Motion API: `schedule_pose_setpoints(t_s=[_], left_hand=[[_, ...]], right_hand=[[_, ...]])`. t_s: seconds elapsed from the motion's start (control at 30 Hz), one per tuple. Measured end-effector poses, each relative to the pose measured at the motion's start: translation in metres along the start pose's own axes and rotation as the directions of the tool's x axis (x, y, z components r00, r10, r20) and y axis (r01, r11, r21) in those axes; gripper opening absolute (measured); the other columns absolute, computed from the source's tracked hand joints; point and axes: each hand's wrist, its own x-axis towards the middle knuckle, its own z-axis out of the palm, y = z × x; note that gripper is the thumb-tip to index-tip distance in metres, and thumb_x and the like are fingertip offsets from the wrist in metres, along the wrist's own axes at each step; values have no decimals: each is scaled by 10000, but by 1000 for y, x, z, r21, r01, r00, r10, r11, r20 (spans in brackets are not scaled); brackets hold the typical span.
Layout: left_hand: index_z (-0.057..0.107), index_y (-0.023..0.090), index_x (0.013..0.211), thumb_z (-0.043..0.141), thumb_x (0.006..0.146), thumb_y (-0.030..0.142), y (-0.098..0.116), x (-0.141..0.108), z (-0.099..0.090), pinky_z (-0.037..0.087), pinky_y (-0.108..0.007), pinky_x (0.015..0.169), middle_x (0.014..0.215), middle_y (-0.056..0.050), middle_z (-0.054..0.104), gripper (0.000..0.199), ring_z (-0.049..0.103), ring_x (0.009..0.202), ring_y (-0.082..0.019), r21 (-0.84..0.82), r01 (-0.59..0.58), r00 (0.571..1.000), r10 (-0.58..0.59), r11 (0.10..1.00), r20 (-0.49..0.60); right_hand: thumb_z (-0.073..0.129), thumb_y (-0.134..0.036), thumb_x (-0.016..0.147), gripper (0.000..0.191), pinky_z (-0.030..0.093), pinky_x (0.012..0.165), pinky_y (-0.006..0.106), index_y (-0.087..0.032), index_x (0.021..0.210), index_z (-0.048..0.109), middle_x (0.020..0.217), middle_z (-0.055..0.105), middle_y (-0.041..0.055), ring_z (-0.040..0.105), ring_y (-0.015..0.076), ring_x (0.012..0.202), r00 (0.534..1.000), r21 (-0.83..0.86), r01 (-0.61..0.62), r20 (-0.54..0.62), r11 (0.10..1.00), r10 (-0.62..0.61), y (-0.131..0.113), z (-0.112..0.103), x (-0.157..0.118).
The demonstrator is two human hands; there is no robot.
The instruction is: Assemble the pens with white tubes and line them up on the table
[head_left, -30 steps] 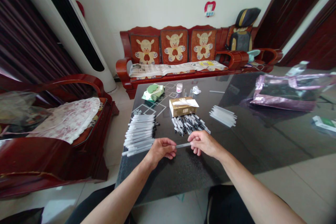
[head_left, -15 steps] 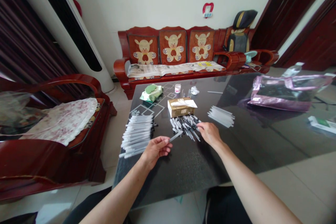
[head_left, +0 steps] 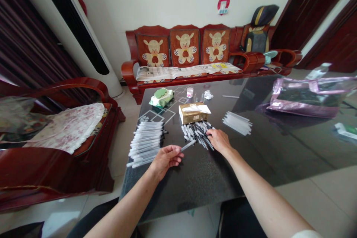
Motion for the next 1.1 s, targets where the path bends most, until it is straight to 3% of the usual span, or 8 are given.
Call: schedule_pose_setpoints(t_s=[0.3,0.43,0.5,0.57,0.63,0.7,0.9,1.1], left_hand=[[624,116,887,722,706,318,1,0,1,473,-161,497,769,-77,684,289,598,547,-78,30,-9,1000,9,1000,-19],[624,114,883,727,700,315,1,1,2,474,-164,500,765,-79,685,292,600,547,-79,29,-14,1000,15,999,-23],[625,114,877,729,696,315,1,0,3,473,-165,497,757,-77,685,289,600,542,-80,35,-11,999,12,999,-32],[625,115,873,731,693,317,2,0,3,472,-164,496,754,-77,686,290,600,538,-80,39,-7,999,9,999,-36],[625,116,871,730,694,319,2,0,4,473,-165,497,756,-78,687,289,600,538,-80,39,-10,999,11,999,-36],[626,118,871,728,696,321,2,0,4,473,-168,502,759,-79,688,287,602,543,-81,34,-17,999,18,999,-34],[631,116,870,739,684,322,1,0,4,473,-174,514,760,-82,688,298,603,549,-84,19,-22,999,23,1000,-26],[629,113,874,733,692,320,0,1,3,473,-173,513,757,-79,687,295,601,551,-82,18,-27,999,27,999,-25]], right_hand=[[535,-206,766,133,427,691,280,-190,785,666,823,683,88,634,219,830,999,137,-24,-22,990,27,0,4,1],[482,-214,784,142,444,555,237,-170,760,616,670,659,49,633,161,623,999,305,-31,-4,952,33,-6,3,1],[504,-259,782,126,429,443,214,-161,768,582,581,627,21,595,134,481,995,589,-82,89,804,37,-10,1,-2],[565,-301,753,148,430,384,215,-154,766,554,552,614,12,582,136,433,979,850,-173,204,498,-9,-14,-3,-5],[623,-311,717,189,458,381,232,-147,778,552,559,622,16,596,148,443,960,939,-242,267,244,-78,-17,-8,-8],[642,-298,710,216,479,389,242,-136,836,576,567,632,18,602,150,446,948,952,-279,294,125,-120,-19,-10,-11],[633,-310,738,246,547,486,301,-109,877,609,640,673,63,660,183,536,918,942,-334,335,40,-214,-24,-9,-14],[686,-333,715,258,452,358,199,-105,821,625,559,620,8,576,112,419,920,947,-318,319,40,-229,-33,-11,-21]])
